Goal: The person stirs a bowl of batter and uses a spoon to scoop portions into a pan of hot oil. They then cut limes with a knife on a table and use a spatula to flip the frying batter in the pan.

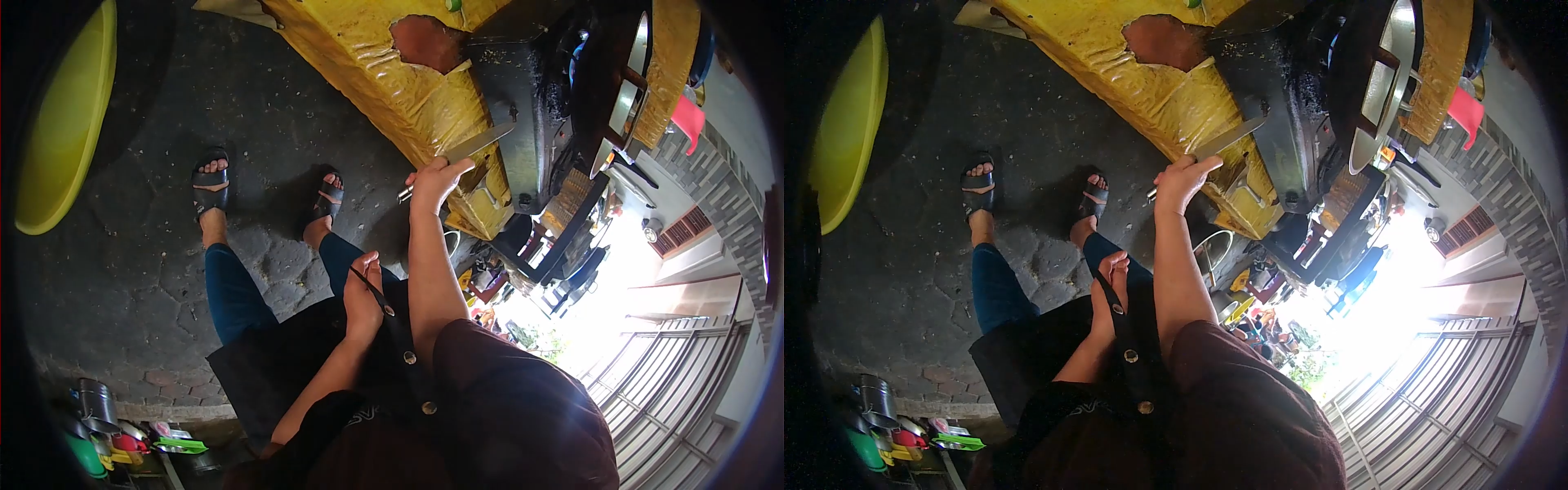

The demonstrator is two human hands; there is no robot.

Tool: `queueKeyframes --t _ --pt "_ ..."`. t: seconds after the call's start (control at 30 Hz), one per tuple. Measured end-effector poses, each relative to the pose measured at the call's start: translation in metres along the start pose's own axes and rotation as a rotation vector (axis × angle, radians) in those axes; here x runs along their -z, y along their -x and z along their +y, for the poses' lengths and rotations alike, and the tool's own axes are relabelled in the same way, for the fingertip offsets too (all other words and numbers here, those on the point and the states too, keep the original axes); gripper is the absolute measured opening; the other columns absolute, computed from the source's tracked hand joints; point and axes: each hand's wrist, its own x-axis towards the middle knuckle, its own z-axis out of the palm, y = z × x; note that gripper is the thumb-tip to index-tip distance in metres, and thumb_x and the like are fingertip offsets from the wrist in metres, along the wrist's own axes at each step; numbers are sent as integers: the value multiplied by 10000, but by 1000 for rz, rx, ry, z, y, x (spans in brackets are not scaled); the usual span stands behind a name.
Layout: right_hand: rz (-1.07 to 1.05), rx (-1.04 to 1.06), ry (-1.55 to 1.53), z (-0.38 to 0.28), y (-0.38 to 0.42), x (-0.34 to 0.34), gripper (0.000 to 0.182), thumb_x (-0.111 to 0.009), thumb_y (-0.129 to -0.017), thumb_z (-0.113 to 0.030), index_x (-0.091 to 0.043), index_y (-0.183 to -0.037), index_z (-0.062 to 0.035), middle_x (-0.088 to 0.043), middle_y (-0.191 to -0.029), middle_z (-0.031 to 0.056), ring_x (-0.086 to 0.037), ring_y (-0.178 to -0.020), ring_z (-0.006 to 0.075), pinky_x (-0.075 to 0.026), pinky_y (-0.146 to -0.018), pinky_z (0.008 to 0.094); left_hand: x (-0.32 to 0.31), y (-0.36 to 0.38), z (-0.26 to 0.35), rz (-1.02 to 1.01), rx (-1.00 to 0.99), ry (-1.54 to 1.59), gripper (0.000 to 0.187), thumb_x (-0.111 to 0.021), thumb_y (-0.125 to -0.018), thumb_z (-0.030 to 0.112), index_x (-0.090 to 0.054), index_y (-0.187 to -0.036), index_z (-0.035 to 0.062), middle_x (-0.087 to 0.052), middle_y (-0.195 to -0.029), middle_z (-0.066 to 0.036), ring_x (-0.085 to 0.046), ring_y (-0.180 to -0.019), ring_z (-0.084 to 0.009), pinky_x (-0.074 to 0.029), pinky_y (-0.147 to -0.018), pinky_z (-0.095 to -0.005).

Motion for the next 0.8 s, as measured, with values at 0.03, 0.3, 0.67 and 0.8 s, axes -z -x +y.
queueKeyframes --t 0.03,0.3,0.67,0.8 --pt "-6 13 44 1 0 1 270 -305 -853 -47 -179 -1087 -1 -391 -601 104 -367 -352 163 -337 -293 289 0 0 -3 -1 -14 -2 169 -459 -891 58 -504 -1045 6 -566 -884 -97 -531 -807 -117 -430 -749 -229" --pt "8 78 94 5 -2 7 229 -313 -847 -45 -202 -1045 -20 -405 -624 125 -406 -375 176 -344 -293 297 -3 1 1 23 -35 -50 160 -468 -886 56 -507 -1034 10 -571 -845 -110 -542 -779 -126 -430 -705 -234" --pt "17 206 -261 5 31 -7 269 -362 -869 -105 -258 -1111 -49 -372 -619 68 -366 -415 116 -368 -352 280 -2 1 5 56 -95 -123 147 -480 -877 49 -521 -1012 5 -583 -865 -122 -552 -816 -148 -429 -738 -237" --pt "20 837 322 -57 3 -15 338 -458 -845 -106 -368 -1160 -27 -508 -945 190 -553 -760 319 -454 -639 392 -6 -2 -15 26 -98 34 192 -440 -898 98 -512 -1038 -12 -580 -940 -125 -555 -890 -172 -424 -803 -262"
